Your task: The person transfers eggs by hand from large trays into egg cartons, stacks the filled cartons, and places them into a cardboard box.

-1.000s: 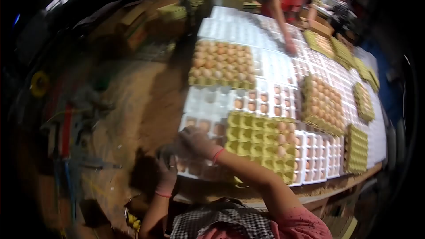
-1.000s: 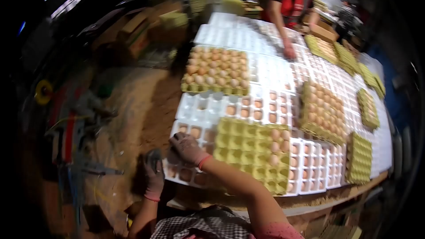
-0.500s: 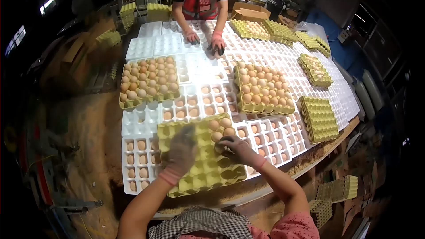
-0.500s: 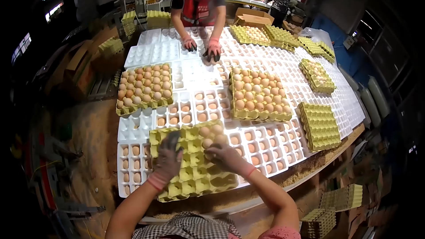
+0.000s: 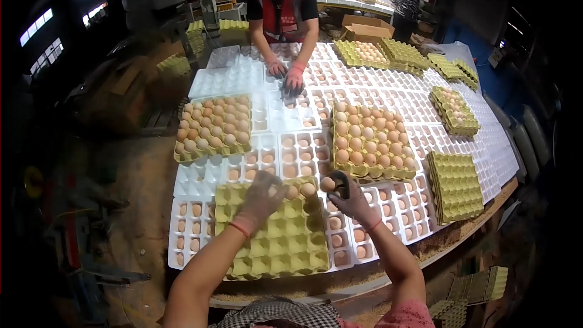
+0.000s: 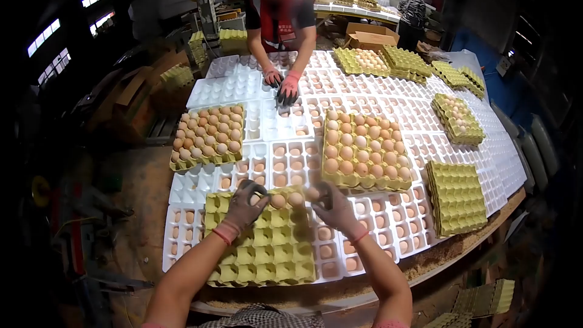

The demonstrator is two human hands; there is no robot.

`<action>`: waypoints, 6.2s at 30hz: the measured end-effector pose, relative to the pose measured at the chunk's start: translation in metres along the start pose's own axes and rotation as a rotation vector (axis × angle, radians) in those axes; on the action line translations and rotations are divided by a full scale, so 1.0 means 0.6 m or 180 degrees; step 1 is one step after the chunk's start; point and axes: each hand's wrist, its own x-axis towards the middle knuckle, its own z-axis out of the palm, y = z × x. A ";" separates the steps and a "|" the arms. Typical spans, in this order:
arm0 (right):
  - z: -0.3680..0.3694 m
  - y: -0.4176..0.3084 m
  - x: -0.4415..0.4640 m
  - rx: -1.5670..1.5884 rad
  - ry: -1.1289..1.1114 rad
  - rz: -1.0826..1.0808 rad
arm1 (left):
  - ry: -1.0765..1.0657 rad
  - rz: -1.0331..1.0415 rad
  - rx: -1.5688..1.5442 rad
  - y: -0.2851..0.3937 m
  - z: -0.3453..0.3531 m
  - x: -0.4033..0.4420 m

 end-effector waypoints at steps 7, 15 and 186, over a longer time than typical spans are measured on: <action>0.053 -0.020 0.074 -0.3109 -0.0938 -0.0829 | -0.1767 0.0621 0.2036 -0.009 0.042 0.061; 0.048 -0.086 0.241 -0.1232 -0.0559 -0.0614 | 0.0118 0.0170 0.0851 -0.124 -0.130 0.211; 0.392 -0.264 0.268 -0.2578 -0.2279 -0.0814 | -0.1787 0.1130 0.1753 -0.186 -0.262 -0.104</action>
